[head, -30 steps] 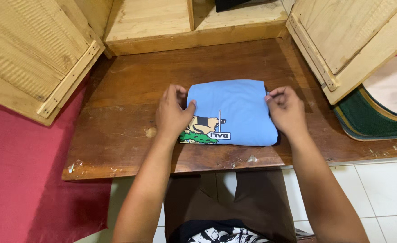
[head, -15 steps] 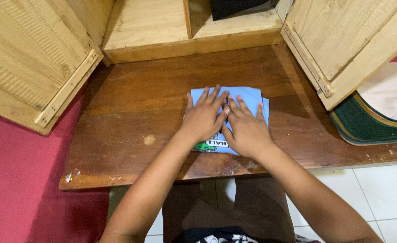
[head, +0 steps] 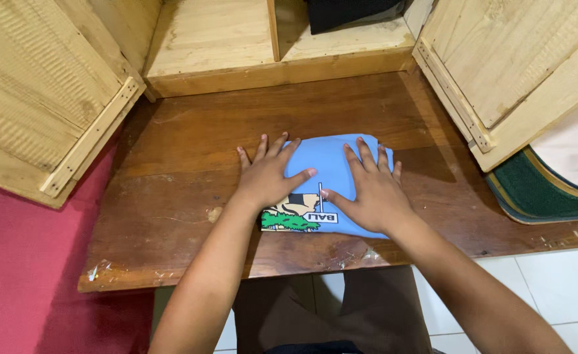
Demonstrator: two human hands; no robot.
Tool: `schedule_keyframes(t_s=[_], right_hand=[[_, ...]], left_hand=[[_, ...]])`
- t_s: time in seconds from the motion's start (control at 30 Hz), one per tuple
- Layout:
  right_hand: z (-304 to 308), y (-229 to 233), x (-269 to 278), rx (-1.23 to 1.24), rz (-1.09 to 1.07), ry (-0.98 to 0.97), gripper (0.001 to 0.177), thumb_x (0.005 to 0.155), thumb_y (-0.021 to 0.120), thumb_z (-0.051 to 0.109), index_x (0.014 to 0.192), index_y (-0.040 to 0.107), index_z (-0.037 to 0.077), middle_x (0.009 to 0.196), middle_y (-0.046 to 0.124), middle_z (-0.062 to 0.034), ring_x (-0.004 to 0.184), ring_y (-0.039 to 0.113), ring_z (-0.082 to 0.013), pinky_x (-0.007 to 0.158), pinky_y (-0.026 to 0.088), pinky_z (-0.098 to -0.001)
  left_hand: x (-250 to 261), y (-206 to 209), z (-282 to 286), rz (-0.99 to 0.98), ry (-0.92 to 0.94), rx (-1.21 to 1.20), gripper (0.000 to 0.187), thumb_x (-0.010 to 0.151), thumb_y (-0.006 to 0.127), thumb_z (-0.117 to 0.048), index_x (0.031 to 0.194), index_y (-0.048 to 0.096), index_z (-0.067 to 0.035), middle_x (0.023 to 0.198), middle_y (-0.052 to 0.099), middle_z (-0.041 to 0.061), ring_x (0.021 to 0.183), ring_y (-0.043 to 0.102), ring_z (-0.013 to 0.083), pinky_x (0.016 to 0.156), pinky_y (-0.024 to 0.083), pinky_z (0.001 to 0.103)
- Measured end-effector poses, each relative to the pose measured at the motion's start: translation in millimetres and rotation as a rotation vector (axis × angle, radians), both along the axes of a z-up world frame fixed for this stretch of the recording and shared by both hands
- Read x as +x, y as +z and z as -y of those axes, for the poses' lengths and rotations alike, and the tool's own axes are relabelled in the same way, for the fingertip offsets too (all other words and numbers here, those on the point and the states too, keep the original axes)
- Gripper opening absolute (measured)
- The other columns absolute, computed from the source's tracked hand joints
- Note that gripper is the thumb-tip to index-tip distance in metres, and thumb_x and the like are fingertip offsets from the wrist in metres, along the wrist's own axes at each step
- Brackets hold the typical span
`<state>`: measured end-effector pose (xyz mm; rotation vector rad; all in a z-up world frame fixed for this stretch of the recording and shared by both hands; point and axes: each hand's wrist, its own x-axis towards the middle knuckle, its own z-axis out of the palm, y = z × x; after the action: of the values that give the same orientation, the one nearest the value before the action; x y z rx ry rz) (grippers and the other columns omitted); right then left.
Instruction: The person folds a blue t-shirt and a white t-shirt on a wooden table, then places them into a suitcase. The person also retrieves a toothbrush and toothpaste from a wardrobe and places them in the suitcase.
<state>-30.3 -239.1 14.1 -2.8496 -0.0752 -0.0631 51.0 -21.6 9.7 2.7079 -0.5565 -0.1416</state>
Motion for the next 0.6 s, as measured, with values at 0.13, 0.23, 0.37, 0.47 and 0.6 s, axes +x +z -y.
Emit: schedule_keyframes(t_s=[0.13, 0.23, 0.37, 0.47, 0.6], right_hand=[[-4, 1, 27, -0.037, -0.011, 0.01, 0.103, 0.083, 0.057, 0.075, 0.16, 0.026, 0.013, 0.167, 0.015, -0.017, 0.15, 0.014, -0.0515, 0.113, 0.016, -0.0751], [-11, 0, 47, -0.062, -0.016, 0.006, 0.103, 0.084, 0.055, 0.076, 0.159, 0.026, 0.012, 0.168, 0.014, -0.0159, 0.151, 0.013, -0.0502, 0.112, 0.018, -0.0753], [-11, -8, 62, -0.066, 0.018, 0.044, 0.097, 0.085, 0.056, 0.07, 0.161, 0.025, 0.017, 0.169, 0.013, -0.0148, 0.152, 0.011, -0.0484, 0.11, 0.017, -0.0771], [2, -16, 66, 0.066, 0.001, 0.109, 0.085, 0.09, 0.055, 0.061, 0.16, 0.028, 0.023, 0.17, 0.013, -0.0132, 0.154, 0.008, -0.0447, 0.113, 0.008, -0.0753], [35, -22, 77, 0.164, -0.049, 0.147, 0.068, 0.098, 0.048, 0.053, 0.159, 0.03, 0.027, 0.171, 0.017, -0.0083, 0.157, 0.009, -0.0344, 0.119, -0.002, -0.0701]], left_hand=[[15, -8, -10, 0.218, 0.008, -0.099, 0.063, 0.087, 0.063, -0.05, 0.145, 0.056, -0.027, 0.165, 0.032, 0.01, 0.155, 0.018, 0.0396, 0.114, -0.002, 0.076], [14, -15, -16, 0.463, -0.093, -0.238, 0.045, 0.095, 0.062, -0.03, 0.14, 0.066, -0.03, 0.165, 0.047, -0.002, 0.161, 0.033, 0.0276, 0.13, 0.007, 0.072], [4, -20, -6, 0.404, -0.325, -0.314, 0.037, 0.108, 0.053, -0.04, 0.143, 0.062, -0.033, 0.166, 0.05, -0.004, 0.164, 0.04, 0.0212, 0.136, 0.017, 0.064], [3, -17, 6, 0.256, -0.208, -0.184, 0.064, 0.099, 0.051, -0.059, 0.153, 0.046, -0.027, 0.165, 0.03, 0.015, 0.154, 0.023, 0.0368, 0.115, 0.007, 0.075], [6, -1, 13, 0.1, -0.014, 0.008, 0.072, 0.092, 0.042, -0.073, 0.154, 0.037, -0.037, 0.167, 0.019, 0.01, 0.154, 0.012, 0.0368, 0.112, 0.001, 0.077]])
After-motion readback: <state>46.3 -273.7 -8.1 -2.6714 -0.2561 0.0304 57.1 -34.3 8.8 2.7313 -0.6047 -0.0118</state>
